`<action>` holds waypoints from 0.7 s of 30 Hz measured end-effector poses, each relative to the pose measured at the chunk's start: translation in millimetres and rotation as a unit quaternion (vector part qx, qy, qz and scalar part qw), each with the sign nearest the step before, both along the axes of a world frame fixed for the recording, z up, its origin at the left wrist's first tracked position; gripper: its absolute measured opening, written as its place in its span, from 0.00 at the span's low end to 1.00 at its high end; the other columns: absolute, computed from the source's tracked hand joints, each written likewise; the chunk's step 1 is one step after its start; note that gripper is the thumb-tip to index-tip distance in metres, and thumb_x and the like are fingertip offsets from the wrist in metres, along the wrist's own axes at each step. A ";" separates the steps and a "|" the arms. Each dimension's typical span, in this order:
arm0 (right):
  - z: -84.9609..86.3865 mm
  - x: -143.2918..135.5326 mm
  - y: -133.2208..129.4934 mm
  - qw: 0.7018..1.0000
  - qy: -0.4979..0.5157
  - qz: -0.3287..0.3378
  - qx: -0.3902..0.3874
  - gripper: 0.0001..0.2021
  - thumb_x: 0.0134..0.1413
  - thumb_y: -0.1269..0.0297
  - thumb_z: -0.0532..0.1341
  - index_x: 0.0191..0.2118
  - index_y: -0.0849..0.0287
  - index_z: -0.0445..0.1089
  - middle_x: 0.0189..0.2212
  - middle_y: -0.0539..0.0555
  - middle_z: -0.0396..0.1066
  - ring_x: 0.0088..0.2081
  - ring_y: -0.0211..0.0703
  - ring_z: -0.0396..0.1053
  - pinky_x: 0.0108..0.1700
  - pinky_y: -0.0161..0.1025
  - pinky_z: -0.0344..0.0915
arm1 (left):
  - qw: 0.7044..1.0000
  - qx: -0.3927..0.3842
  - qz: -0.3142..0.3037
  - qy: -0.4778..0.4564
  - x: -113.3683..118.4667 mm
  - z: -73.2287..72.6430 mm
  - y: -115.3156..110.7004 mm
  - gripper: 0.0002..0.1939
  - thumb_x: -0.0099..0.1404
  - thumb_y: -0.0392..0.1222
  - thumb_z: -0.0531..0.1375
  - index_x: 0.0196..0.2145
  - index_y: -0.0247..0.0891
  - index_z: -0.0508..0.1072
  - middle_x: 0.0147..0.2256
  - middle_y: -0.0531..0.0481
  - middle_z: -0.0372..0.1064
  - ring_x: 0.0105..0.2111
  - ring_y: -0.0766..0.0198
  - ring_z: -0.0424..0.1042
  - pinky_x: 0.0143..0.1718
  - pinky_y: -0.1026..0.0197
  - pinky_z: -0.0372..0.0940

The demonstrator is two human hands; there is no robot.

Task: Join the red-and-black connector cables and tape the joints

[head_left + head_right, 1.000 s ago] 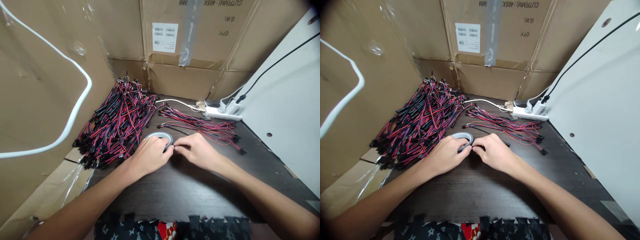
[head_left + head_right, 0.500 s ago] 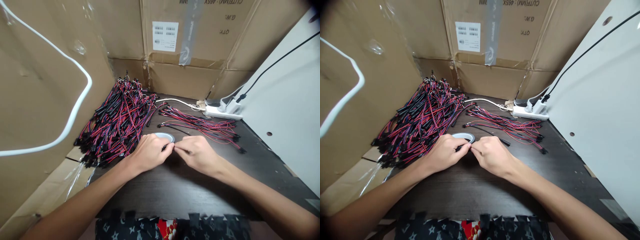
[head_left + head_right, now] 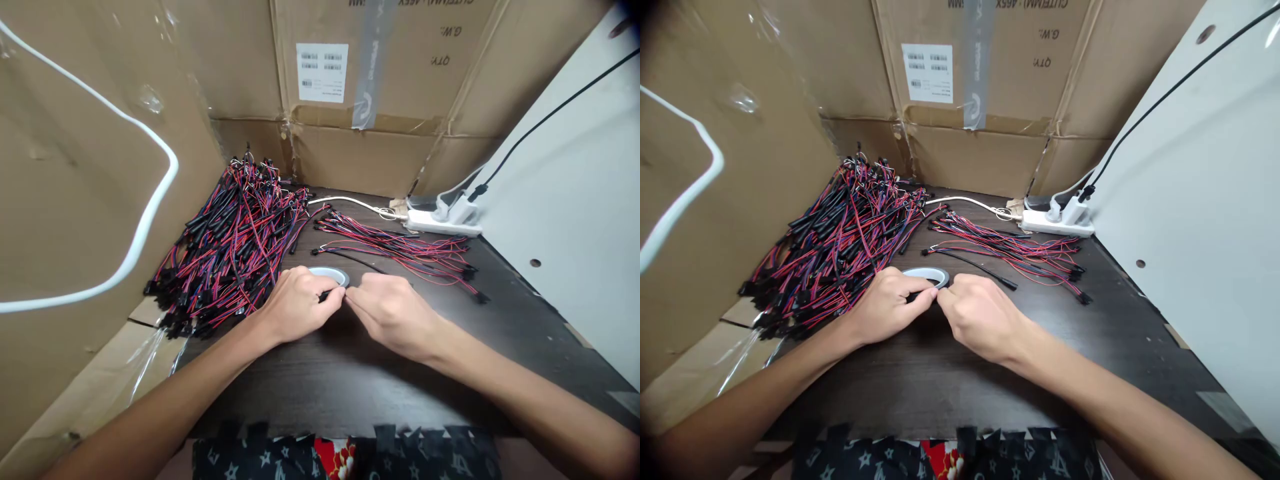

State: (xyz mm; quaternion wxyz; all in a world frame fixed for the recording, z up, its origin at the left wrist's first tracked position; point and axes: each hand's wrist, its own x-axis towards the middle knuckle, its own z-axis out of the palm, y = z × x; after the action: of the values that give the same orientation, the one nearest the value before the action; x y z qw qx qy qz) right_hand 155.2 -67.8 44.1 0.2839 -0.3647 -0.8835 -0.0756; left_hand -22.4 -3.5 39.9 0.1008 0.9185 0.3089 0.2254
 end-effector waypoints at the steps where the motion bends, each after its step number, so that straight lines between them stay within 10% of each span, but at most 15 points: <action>1: 4.3 -3.5 -7.0 0.999 -0.024 0.024 0.040 0.17 0.60 0.76 0.50 0.21 0.64 0.68 0.17 0.53 0.63 0.22 0.37 0.54 0.27 0.39 0.49 | 1.000 0.004 0.013 -0.004 -2.4 1.1 2.7 0.19 0.64 0.42 0.53 0.17 0.35 0.67 0.16 0.55 0.53 0.17 0.72 0.50 0.23 0.63 0.43; 11: 21.7 33.0 -10.1 0.987 0.152 -0.005 -0.054 0.11 0.59 0.77 0.55 0.42 0.62 0.73 0.29 0.52 0.75 0.30 0.34 0.69 0.33 0.32 0.65 | 0.997 -0.057 0.038 -0.044 -8.2 11.5 10.2 0.19 0.64 0.42 0.53 0.17 0.33 0.69 0.15 0.57 0.52 0.17 0.74 0.49 0.24 0.64 0.46; 21: 7.8 71.4 -68.0 0.990 0.033 -0.133 -0.044 0.18 0.60 0.77 0.52 0.53 0.64 0.69 0.26 0.52 0.70 0.26 0.36 0.66 0.27 0.33 0.63 | 0.997 -0.057 0.033 0.031 -10.8 14.8 7.2 0.19 0.65 0.44 0.51 0.18 0.35 0.66 0.16 0.56 0.52 0.18 0.72 0.48 0.25 0.63 0.46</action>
State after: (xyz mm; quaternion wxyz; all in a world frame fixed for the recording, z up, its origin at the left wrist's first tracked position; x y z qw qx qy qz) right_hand 226.6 -135.8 51.9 0.2840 -0.4933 -0.8199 -0.0617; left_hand -33.2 3.7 54.7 0.1357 0.9070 0.3546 0.1821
